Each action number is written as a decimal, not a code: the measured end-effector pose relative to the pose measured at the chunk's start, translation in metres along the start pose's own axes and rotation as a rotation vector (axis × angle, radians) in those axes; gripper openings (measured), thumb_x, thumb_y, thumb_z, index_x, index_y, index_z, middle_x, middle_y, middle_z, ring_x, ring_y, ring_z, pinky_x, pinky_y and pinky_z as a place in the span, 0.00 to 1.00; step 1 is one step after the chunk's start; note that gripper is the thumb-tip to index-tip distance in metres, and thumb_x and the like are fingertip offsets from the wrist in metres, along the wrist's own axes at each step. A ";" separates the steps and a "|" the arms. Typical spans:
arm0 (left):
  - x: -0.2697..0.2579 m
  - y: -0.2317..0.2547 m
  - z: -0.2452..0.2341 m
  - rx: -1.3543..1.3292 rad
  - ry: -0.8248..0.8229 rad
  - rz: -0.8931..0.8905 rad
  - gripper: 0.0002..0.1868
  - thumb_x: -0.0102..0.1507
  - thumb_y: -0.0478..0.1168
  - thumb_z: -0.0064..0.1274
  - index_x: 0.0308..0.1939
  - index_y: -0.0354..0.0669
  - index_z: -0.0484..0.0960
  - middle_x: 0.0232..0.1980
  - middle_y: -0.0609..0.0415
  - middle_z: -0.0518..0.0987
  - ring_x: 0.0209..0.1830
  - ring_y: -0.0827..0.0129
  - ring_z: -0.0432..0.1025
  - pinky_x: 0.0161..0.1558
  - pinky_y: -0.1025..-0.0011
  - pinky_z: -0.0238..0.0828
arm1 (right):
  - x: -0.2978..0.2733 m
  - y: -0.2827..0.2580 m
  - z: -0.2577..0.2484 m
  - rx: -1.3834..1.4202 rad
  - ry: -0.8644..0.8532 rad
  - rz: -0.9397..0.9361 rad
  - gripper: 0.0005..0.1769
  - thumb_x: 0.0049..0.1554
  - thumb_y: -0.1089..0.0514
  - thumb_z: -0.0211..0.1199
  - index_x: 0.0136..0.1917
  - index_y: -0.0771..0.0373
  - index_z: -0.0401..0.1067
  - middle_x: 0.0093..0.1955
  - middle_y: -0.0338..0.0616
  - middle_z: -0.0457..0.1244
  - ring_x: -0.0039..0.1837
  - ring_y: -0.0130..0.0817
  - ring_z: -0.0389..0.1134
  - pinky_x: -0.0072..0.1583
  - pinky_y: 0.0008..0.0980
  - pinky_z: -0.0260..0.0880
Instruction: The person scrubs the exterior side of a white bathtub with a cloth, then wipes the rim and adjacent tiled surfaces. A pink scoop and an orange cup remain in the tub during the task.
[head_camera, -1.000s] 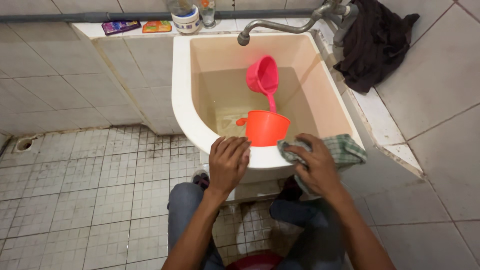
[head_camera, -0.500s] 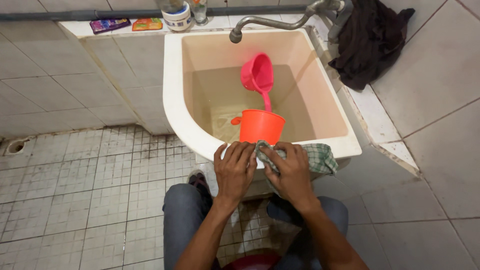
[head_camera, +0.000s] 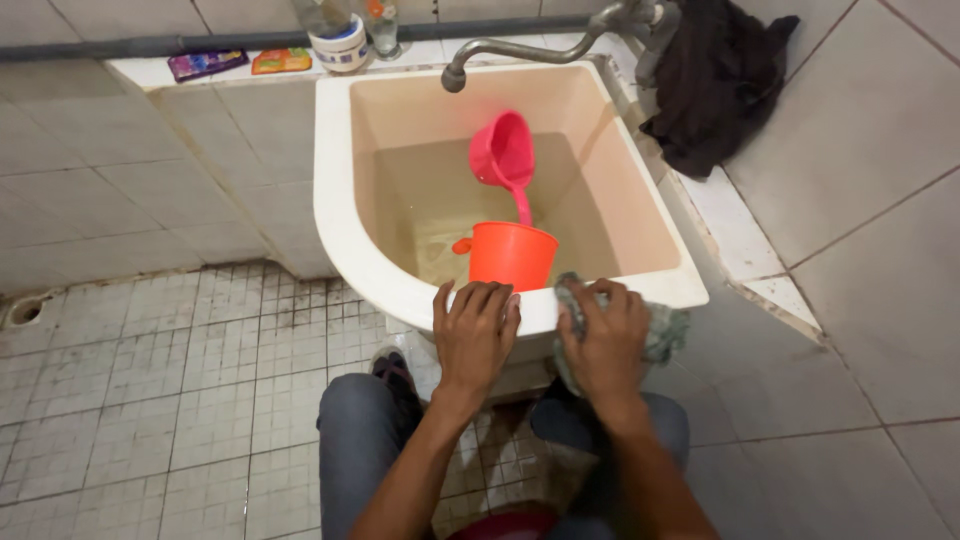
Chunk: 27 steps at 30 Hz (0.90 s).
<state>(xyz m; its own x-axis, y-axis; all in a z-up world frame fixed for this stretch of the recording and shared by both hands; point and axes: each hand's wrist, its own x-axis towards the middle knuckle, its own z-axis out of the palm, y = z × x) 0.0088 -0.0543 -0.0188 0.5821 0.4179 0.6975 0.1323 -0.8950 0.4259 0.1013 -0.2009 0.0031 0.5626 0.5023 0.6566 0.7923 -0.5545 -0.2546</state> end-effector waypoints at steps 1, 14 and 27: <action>0.001 0.001 0.002 0.016 -0.006 -0.008 0.10 0.63 0.42 0.59 0.45 0.43 0.86 0.45 0.54 0.84 0.51 0.61 0.76 0.65 0.51 0.61 | -0.001 -0.006 0.002 0.007 -0.001 -0.007 0.21 0.53 0.55 0.69 0.61 0.55 0.77 0.55 0.47 0.63 0.58 0.49 0.61 0.61 0.50 0.59; 0.001 0.001 -0.001 -0.014 -0.032 -0.030 0.10 0.64 0.41 0.57 0.46 0.42 0.87 0.43 0.54 0.84 0.48 0.61 0.76 0.64 0.53 0.63 | 0.000 0.000 0.000 0.135 -0.026 -0.029 0.19 0.51 0.58 0.70 0.58 0.55 0.79 0.54 0.46 0.63 0.58 0.48 0.62 0.61 0.48 0.60; 0.000 0.002 -0.001 -0.006 -0.026 -0.037 0.09 0.64 0.40 0.57 0.45 0.41 0.88 0.43 0.53 0.85 0.49 0.60 0.76 0.65 0.52 0.62 | -0.001 0.077 -0.008 0.011 0.052 0.109 0.18 0.53 0.60 0.69 0.58 0.56 0.80 0.57 0.51 0.63 0.61 0.51 0.60 0.63 0.50 0.59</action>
<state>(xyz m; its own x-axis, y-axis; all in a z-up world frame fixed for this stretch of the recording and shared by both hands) 0.0088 -0.0561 -0.0172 0.5972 0.4465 0.6663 0.1496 -0.8781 0.4544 0.1593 -0.2494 -0.0115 0.6331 0.4042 0.6602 0.7296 -0.5964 -0.3346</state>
